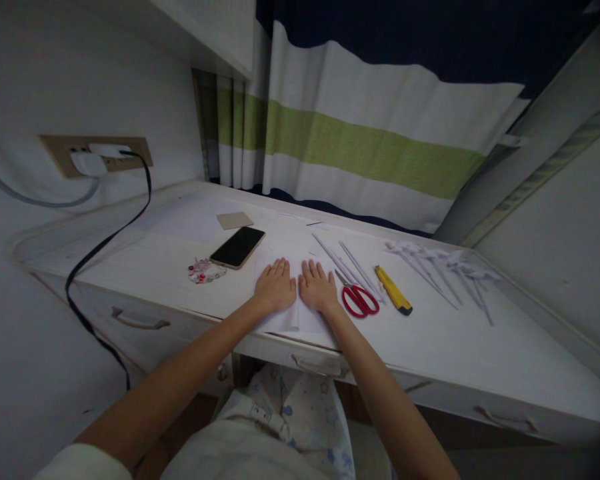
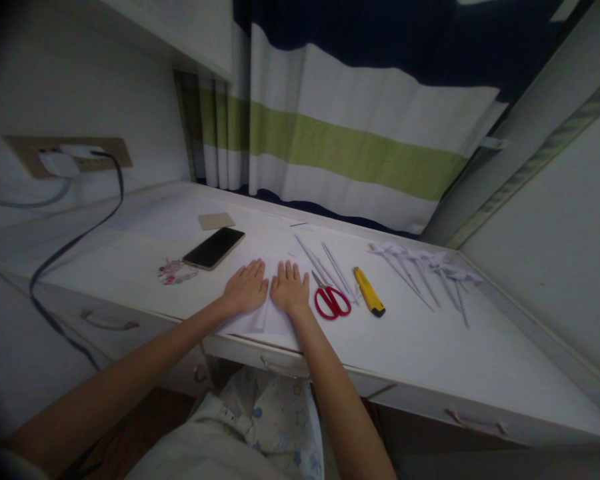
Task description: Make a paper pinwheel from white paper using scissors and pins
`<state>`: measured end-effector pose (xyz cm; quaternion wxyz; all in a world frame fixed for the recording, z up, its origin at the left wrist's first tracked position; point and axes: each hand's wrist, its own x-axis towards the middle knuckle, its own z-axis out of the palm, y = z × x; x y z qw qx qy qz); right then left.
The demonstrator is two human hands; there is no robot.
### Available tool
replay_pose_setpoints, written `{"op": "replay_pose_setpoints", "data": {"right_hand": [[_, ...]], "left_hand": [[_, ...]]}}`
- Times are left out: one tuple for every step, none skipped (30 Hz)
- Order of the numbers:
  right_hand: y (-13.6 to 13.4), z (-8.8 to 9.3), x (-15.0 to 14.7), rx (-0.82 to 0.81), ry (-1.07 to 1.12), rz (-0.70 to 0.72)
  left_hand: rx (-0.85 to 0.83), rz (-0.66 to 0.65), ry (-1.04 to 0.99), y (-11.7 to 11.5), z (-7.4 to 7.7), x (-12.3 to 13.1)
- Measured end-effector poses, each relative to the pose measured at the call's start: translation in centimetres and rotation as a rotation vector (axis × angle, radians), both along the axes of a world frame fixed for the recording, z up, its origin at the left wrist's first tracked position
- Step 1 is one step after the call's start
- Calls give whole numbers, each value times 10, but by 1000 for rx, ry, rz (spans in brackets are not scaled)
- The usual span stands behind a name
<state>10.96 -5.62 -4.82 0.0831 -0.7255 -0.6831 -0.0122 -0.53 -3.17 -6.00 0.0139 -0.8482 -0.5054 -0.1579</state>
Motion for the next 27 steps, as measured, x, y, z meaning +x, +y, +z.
{"op": "replay_pose_setpoints", "data": {"right_hand": [[0,0,0,0,0,-1],[0,0,0,-1,1,-2],[0,0,0,-3,2,-3],[0,0,0,-5,2,-5],[0,0,0,-5,3,-8],[0,0,0,-3,3,-12],[-1,0,0,0,3,-17],[-1,0,1,4,4,-21],[-1,-1,1,7,4,-23],[-1,-1,2,9,4,-25],[-1,-1,2,11,4,-25],[-1,-1,2,10,3,-25],[-1,-1,2,7,2,-26],[-1,-1,2,2,1,-29],[-1,0,2,-6,0,-32],[-1,0,2,-15,-2,-35],[-1,0,2,-23,-3,-37],[-1,0,1,-29,-4,-38],[-1,0,1,-33,-5,-39],[-2,0,1,-36,-6,-39],[-2,0,1,-37,-6,-38],[-2,0,2,-37,-6,-38],[-2,0,2,-36,-5,-37],[-2,0,2,-35,-3,-36],[-2,0,2,-32,-1,-35],[-2,0,2,-27,2,-34],[-2,0,3,-20,4,-32]], "left_hand": [[-2,1,1,0,0,0],[-5,2,4,0,0,0],[-9,3,6,0,0,0],[-12,4,9,0,0,0],[-15,5,11,0,0,0],[-15,6,12,0,-1,0],[-13,7,12,0,-1,0],[-11,9,12,0,-1,0],[-8,11,11,0,-1,-1],[-5,12,10,0,-1,-1],[-2,12,8,0,-1,-1],[-1,12,7,0,-1,-1],[0,11,7,0,-1,-1],[-1,11,7,0,-1,-1],[-4,10,8,-1,0,-1],[-8,11,10,-1,0,-1],[-13,11,12,-1,1,-1],[-18,13,14,-2,1,-1],[-23,13,16,-2,1,-1],[-26,13,18,-2,2,-1],[-28,12,19,-2,2,-2],[-27,10,19,-2,2,-2],[-23,8,18,-2,2,-2],[-17,5,15,-2,1,-2],[-10,3,11,-2,1,-2],[-1,2,7,-2,1,-2],[8,1,2,-2,1,-2]]}}
